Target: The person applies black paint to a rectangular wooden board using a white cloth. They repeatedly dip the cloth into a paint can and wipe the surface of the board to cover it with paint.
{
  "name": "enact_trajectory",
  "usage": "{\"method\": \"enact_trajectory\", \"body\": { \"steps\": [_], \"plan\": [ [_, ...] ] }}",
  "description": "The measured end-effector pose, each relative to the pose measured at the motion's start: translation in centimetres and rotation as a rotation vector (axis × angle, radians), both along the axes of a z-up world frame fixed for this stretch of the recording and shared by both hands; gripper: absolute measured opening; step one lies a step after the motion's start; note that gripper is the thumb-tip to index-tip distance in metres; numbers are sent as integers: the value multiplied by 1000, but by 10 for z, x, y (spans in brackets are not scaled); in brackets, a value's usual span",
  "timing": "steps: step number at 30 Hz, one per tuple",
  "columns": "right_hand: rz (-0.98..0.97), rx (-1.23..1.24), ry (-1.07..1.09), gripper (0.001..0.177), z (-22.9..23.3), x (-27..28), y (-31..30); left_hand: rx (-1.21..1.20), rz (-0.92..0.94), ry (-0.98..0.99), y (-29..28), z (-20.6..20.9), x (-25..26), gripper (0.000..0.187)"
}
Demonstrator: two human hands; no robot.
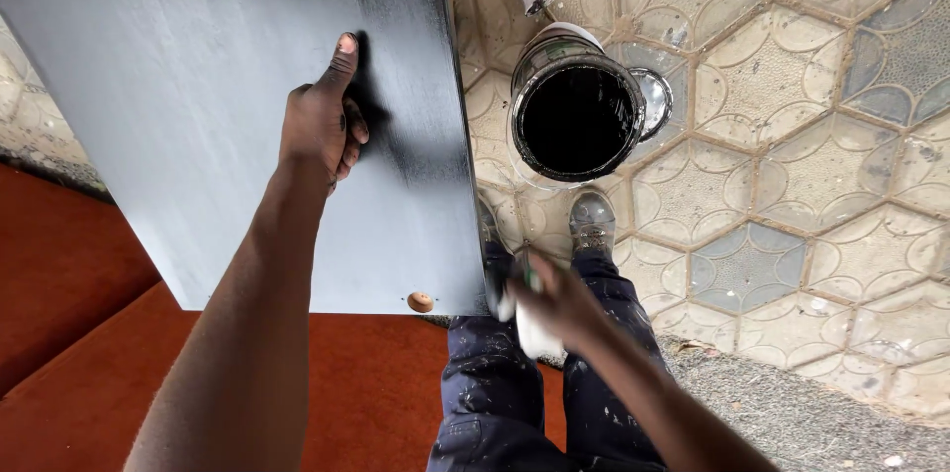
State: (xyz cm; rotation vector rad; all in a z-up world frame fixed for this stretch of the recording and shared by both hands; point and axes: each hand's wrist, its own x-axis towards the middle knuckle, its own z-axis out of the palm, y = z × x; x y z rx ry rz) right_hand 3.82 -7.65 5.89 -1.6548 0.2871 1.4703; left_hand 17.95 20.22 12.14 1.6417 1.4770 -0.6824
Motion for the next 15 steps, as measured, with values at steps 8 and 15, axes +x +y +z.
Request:
{"method": "enact_trajectory", "body": {
  "steps": [8, 15],
  "plan": [
    [-631, 11, -123, 19, 24, 31, 41, -19, -76, -177, 14, -27, -18, 76],
    [-561, 70, -360, 16, -45, 253, 115, -106, 24, -94, 7, 8, 1, 66]
  ]
}}
